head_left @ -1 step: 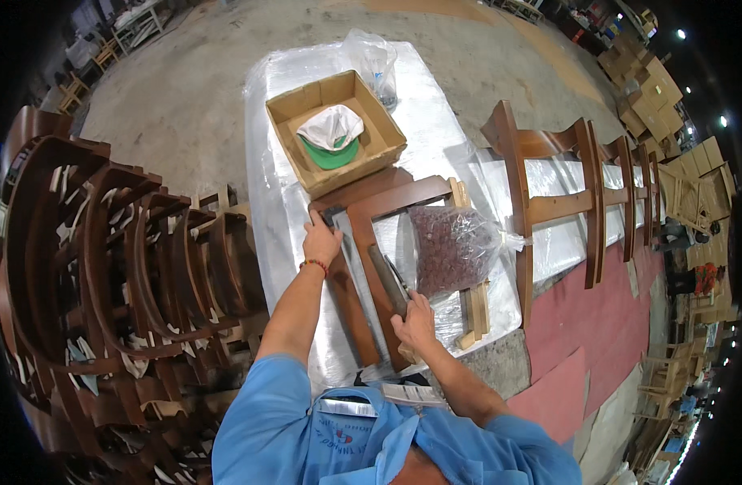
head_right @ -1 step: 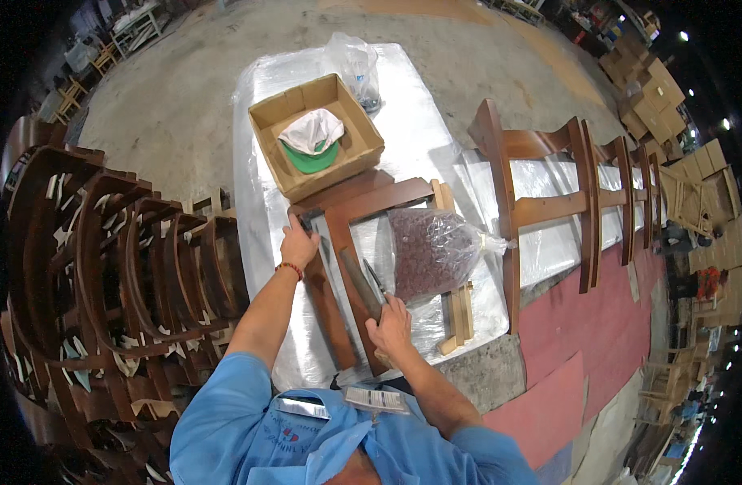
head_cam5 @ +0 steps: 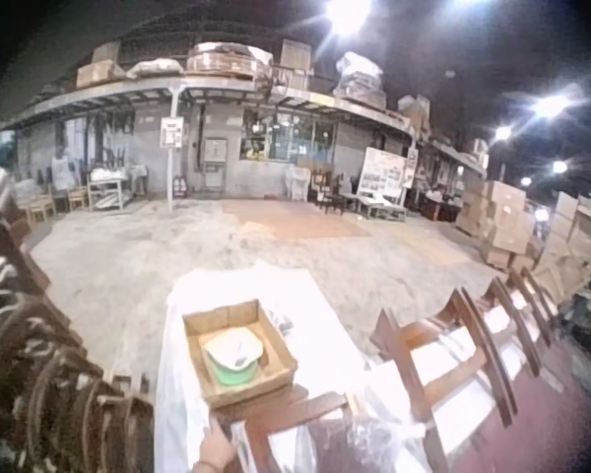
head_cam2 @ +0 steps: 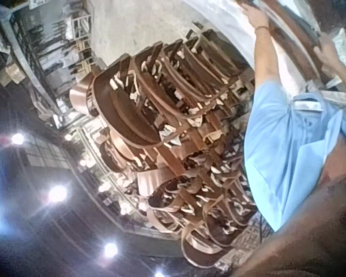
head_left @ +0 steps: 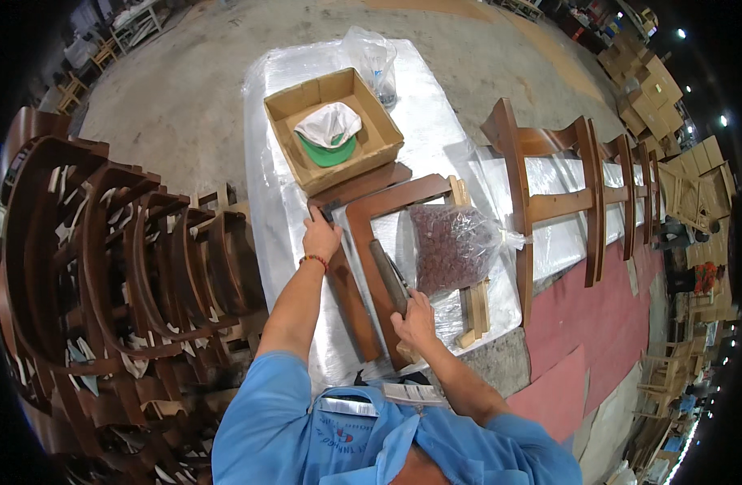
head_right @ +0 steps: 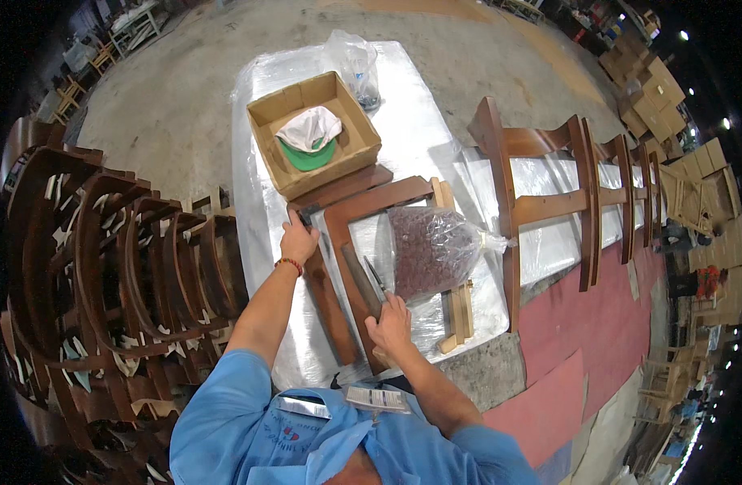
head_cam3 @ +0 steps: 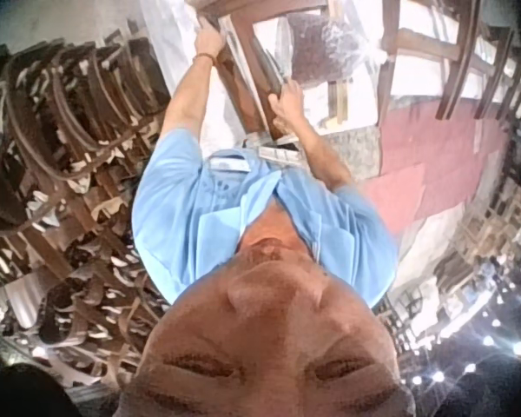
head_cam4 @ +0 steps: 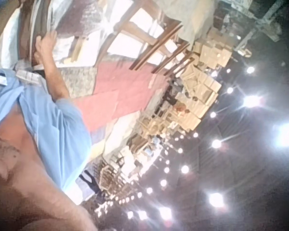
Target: The person opens a plastic bag containing small wooden furniture hardware and pours the contents into a cardboard box. They then repeatedly pick up handfuls of the hardware, sift through them, and place them back into the box.
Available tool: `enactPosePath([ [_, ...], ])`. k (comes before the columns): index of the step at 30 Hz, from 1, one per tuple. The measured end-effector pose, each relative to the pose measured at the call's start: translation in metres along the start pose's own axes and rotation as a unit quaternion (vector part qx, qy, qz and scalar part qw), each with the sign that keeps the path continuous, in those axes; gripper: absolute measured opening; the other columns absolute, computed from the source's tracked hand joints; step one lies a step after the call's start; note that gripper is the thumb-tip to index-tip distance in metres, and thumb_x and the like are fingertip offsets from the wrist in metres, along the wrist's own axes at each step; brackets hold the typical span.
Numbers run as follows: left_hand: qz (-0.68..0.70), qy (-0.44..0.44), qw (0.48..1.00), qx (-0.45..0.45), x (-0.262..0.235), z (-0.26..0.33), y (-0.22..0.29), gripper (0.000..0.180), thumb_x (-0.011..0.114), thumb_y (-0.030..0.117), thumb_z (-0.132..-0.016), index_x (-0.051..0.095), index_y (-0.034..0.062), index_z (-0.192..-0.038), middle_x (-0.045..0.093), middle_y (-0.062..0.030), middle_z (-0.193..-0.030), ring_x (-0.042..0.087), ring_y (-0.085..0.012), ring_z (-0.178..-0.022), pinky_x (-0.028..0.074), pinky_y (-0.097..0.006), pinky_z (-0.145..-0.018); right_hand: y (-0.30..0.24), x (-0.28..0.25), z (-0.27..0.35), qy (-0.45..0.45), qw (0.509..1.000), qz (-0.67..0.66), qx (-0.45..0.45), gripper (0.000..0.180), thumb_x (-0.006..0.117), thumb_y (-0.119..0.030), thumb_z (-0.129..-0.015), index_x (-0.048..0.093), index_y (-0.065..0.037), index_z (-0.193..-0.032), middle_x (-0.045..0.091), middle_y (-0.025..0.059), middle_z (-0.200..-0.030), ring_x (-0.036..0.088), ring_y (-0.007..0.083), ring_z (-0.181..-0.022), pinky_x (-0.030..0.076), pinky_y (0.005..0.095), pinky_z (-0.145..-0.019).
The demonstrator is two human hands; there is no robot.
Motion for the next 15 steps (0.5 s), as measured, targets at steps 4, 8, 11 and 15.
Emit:
enactPosePath([
  [4,-0.017,-0.064,0.998,0.011,0.008,-0.020,-0.012,0.082,0.063,0.032,-0.078,0.020,0.0035,-0.142,0.048,-0.0333,-0.116,0.058,-0.0465,-0.097,0.049,-0.049,-0.085,-0.004,-0.011,-0.010,-0.036,0.999,0.009,0.033,0.039,0.060,-0.025,-0.073,0.060,0.008,-0.093,0.056,0.0252,-0.117,0.049,0.0395,-0.113,0.040,0.0473,-0.096],
  [8,0.064,0.117,0.990,-0.034,-0.025,-0.061,-0.027,0.084,0.063,0.046,-0.080,0.026,0.0023,-0.142,0.050,-0.0332,-0.120,0.055,-0.0448,-0.108,0.045,-0.043,-0.094,0.003,-0.014,-0.026,-0.180,0.973,-0.009,0.141,0.039,0.059,-0.028,-0.077,0.059,0.007,-0.093,0.059,0.0278,-0.107,0.056,0.0416,-0.102,0.045,0.0469,-0.089],
  [11,0.223,0.091,0.960,-0.143,-0.038,-0.104,-0.021,0.075,0.062,0.048,-0.082,0.034,0.0014,-0.134,0.054,-0.0250,-0.112,0.062,-0.0351,-0.090,0.052,-0.041,-0.073,0.006,-0.008,-0.031,-0.188,0.971,0.000,0.144,0.042,0.059,-0.032,-0.082,0.056,0.007,-0.097,0.060,0.0282,-0.104,0.058,0.0428,-0.097,0.046,0.0478,-0.085],
  [15,0.446,-0.111,0.858,-0.230,-0.029,-0.128,0.001,0.040,0.051,0.026,-0.090,0.044,-0.0014,-0.118,0.057,-0.0195,-0.101,0.063,-0.0272,-0.075,0.054,-0.038,-0.059,0.012,0.006,-0.032,-0.169,0.977,0.013,0.129,0.046,0.057,-0.036,-0.086,0.052,0.005,-0.106,0.061,0.0280,-0.103,0.058,0.0427,-0.099,0.046,0.0485,-0.086],
])
Point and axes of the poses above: each hand's wrist, its own z-axis away from the middle knuckle, its own x-axis out of the palm, y = z × x, the point moved 3 cm from there along -z, towards the middle knuckle
